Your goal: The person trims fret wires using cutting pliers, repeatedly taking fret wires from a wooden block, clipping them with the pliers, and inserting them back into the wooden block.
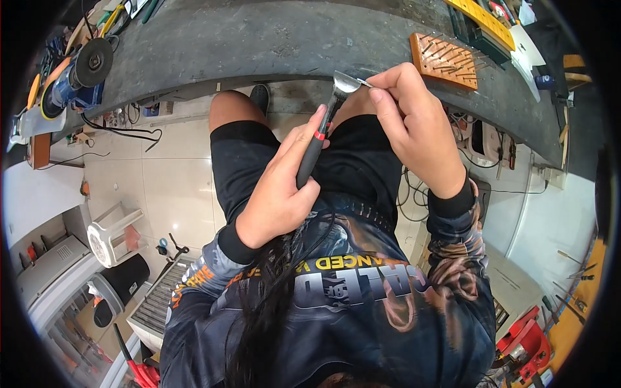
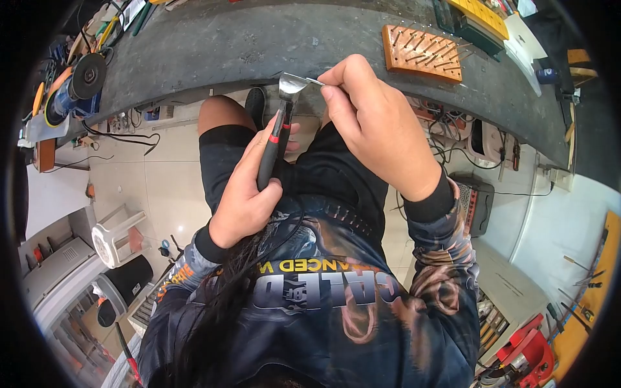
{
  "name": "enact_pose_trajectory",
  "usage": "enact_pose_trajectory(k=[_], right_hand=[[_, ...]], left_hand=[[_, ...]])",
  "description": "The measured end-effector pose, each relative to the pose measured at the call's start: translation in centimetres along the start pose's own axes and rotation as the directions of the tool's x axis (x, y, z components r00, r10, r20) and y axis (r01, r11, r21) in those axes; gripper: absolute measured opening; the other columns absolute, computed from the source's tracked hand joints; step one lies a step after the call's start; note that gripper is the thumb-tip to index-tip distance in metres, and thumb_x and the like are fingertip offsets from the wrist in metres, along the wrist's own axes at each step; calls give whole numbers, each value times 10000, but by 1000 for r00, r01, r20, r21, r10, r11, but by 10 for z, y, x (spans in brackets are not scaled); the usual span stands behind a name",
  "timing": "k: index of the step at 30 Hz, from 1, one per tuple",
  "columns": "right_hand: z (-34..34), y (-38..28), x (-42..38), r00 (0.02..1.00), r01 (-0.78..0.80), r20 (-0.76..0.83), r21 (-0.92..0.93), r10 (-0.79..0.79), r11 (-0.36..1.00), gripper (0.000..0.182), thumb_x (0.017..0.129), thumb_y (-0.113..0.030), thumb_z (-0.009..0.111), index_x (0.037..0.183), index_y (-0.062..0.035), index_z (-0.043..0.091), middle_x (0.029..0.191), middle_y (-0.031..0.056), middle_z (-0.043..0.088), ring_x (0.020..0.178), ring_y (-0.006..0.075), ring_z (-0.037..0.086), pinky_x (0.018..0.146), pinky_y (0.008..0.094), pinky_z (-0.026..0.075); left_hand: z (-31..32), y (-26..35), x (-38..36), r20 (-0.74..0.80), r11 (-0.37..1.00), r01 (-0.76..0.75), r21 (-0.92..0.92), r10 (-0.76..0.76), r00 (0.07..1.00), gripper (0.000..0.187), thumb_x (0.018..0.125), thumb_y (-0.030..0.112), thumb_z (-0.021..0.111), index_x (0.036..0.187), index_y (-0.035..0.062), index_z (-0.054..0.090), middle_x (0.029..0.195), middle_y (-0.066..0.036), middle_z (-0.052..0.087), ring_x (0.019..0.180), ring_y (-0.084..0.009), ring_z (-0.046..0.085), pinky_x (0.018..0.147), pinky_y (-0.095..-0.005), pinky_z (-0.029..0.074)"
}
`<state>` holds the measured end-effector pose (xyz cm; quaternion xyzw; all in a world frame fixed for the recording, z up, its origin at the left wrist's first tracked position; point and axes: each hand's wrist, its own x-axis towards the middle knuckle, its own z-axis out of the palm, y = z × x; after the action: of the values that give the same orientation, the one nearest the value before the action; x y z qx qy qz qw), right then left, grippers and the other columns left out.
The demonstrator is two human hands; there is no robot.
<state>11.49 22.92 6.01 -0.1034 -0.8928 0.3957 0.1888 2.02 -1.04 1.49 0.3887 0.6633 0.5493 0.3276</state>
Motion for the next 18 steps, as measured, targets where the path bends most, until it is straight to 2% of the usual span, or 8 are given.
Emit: enact_pose_trajectory(k=[2, 6, 9, 11, 14, 15, 17, 18], right_hand=[[0, -2, 0, 1000, -8, -14, 13, 9, 1000, 145, 1113, -51, 719, 1212, -9, 623, 919, 167, 780, 850, 370, 800, 754, 436, 598], [3, 0, -1, 1000, 7, -22, 11, -7, 1000, 141, 1114, -48, 718, 1209, -8, 622, 930, 170, 779, 848, 371, 797, 753, 433, 597], [5, 0, -2, 999, -40, -8, 62, 41, 997, 140, 1112, -45, 720, 1206, -7, 623, 945, 173, 779, 857, 376, 793, 754, 435, 596], [6, 3, -3, 1000, -4, -30, 66, 6, 998, 140, 1109, -45, 724, 1200, -6, 624, 957, 177, 778, 862, 380, 789, 754, 436, 595], [7, 3, -4, 999, -26, -25, 80, 29, 996, 141, 1108, -49, 729, 1195, -6, 626, 958, 178, 777, 861, 386, 786, 754, 439, 593], [7, 3, -4, 999, -27, -25, 80, 29, 996, 141, 1108, -49, 729, 1195, -6, 626, 958, 178, 777, 861, 386, 786, 754, 439, 593], [7, 3, -4, 999, -17, -33, 59, 19, 998, 142, 1110, -54, 731, 1193, -5, 627, 954, 176, 776, 855, 380, 785, 752, 439, 592], [6, 2, -4, 999, -17, -33, 60, 19, 998, 142, 1110, -54, 731, 1193, -5, 627, 954, 176, 776, 855, 380, 785, 752, 439, 592]], left_hand=[[-1, -4, 0, -2, 997, -21, 73, 22, 1000, 1029, 793, -134, 457, 1810, -20, 349, 1703, -209, 556, 1494, -330, 647, 1327, -454, 428], [0, 0, 1, 0, 999, -1, 47, 1, 1000, 1040, 784, -132, 455, 1812, -10, 353, 1682, -211, 565, 1490, -334, 645, 1327, -450, 425], [2, -1, 1, 4, 998, -18, 61, 18, 1000, 1045, 782, -129, 455, 1814, -3, 353, 1669, -217, 570, 1486, -336, 646, 1326, -449, 425], [3, -3, 1, -13, 997, -47, 60, 47, 999, 1051, 808, -109, 503, 1836, 48, 349, 1533, -263, 589, 1398, -409, 638, 1288, -438, 436], [3, -5, 1, -17, 996, -44, 71, 45, 999, 1049, 809, -108, 507, 1835, 49, 351, 1523, -263, 592, 1403, -425, 629, 1290, -440, 434], [3, -5, 1, -17, 997, -43, 71, 45, 999, 1049, 809, -108, 507, 1835, 49, 351, 1523, -263, 592, 1403, -425, 629, 1290, -440, 434], [3, -4, 1, 2, 996, -6, 94, 6, 1000, 1051, 783, -130, 456, 1819, 6, 349, 1645, -218, 582, 1478, -347, 653, 1325, -451, 424], [3, -4, 0, 2, 996, -5, 94, 5, 1000, 1051, 783, -130, 456, 1819, 6, 349, 1645, -218, 582, 1478, -347, 653, 1325, -451, 424]])
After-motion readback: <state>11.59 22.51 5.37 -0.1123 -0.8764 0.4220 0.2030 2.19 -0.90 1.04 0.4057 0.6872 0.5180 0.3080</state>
